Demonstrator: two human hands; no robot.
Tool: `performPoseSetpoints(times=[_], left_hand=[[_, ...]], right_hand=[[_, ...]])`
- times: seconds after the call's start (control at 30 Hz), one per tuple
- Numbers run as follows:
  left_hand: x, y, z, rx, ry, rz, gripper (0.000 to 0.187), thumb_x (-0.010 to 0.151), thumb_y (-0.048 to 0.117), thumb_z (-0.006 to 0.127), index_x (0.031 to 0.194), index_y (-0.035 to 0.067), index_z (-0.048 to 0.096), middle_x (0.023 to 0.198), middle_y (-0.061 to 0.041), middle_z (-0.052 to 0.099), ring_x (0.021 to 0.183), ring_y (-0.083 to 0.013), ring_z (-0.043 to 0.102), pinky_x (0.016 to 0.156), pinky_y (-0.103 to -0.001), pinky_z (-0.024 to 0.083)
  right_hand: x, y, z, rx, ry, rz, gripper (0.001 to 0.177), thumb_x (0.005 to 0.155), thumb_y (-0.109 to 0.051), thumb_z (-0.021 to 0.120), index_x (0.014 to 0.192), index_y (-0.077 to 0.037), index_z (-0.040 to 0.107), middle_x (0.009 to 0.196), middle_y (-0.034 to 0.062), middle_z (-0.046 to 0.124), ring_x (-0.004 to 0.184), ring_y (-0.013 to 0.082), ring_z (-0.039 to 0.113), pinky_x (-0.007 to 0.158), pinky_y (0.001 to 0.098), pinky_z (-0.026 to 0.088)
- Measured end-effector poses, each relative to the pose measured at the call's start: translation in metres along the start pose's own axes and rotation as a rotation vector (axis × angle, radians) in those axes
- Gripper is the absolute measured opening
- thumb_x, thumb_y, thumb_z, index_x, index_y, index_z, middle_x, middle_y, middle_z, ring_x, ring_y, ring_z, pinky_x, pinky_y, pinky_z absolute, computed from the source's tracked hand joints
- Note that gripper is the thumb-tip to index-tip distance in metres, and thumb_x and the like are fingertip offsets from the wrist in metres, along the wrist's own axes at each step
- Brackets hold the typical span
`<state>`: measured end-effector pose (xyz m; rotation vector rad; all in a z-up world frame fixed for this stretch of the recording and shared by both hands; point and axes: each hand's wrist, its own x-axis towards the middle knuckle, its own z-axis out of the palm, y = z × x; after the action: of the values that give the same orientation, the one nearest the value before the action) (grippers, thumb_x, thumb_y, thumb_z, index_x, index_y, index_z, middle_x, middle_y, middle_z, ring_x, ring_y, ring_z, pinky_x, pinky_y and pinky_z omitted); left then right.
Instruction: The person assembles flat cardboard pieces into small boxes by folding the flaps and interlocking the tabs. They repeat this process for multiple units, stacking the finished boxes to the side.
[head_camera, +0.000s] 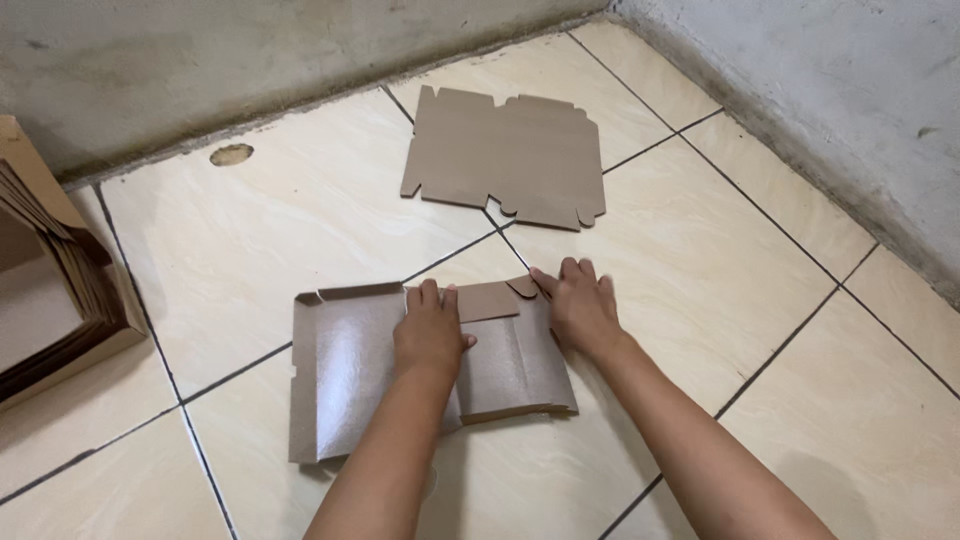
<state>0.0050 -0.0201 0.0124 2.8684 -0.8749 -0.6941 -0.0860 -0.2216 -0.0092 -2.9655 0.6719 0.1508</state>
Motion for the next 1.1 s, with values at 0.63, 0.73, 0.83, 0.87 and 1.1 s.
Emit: performPoseSetpoints(times=[0.63,0.73,0.83,0.87,1.1], left_hand=[[-0.030,-0.005,-0.054,-1.900,0.041,-0.247,0.040,0.102,0.046,0.044,0.127,0.015,0.049,0.111,-0.011,0.064,0.093,-0.0218,0.069,0.078,-0.036,0.062],[-0.021,-0.016,-0.070,-1.956,0.157,-0.037,0.034,0.100,0.023,0.056,0.128,0.004,0.055,0.113,-0.010,0.067,0.095,-0.0182,0.073,0.081,-0.032,0.066],[-0.025,-0.025,-0.082,-1.910,0.202,0.058,0.030,0.098,0.017,0.056,0.126,0.005,0.056,0.111,-0.009,0.069,0.092,-0.0178,0.072,0.076,-0.031,0.064],[-0.030,-0.030,-0.085,-1.863,0.216,0.040,0.029,0.099,0.017,0.056,0.125,0.006,0.056,0.111,-0.008,0.069,0.093,-0.0167,0.072,0.075,-0.031,0.063],[-0.069,-0.047,-0.070,-1.701,0.205,-0.031,0.022,0.099,0.020,0.056,0.119,0.011,0.061,0.101,-0.001,0.074,0.086,-0.0111,0.070,0.066,-0.025,0.057]], right_hand=[[-0.025,-0.048,-0.094,0.991,0.273,-0.108,0.020,0.097,-0.020,0.072,0.094,-0.003,0.062,0.081,-0.0006,0.061,0.073,0.0055,0.052,0.066,0.0230,0.047],[-0.039,-0.062,-0.120,1.088,0.216,-0.230,0.018,0.100,-0.018,0.071,0.097,-0.003,0.061,0.082,-0.0016,0.057,0.073,0.0057,0.048,0.063,0.0227,0.044],[-0.046,-0.070,-0.140,1.164,0.152,-0.184,0.014,0.104,-0.020,0.060,0.109,-0.009,0.067,0.086,-0.0005,0.062,0.070,0.0073,0.050,0.061,0.0233,0.046],[-0.046,-0.074,-0.145,1.180,0.141,-0.141,0.020,0.105,-0.022,0.056,0.114,-0.011,0.069,0.087,0.0004,0.065,0.068,0.0079,0.052,0.060,0.0237,0.047],[-0.057,-0.109,-0.160,0.699,-0.077,-0.377,0.025,0.095,-0.025,0.065,0.114,-0.011,0.072,0.116,0.0051,0.059,0.092,0.0126,0.069,0.077,0.0297,0.061]])
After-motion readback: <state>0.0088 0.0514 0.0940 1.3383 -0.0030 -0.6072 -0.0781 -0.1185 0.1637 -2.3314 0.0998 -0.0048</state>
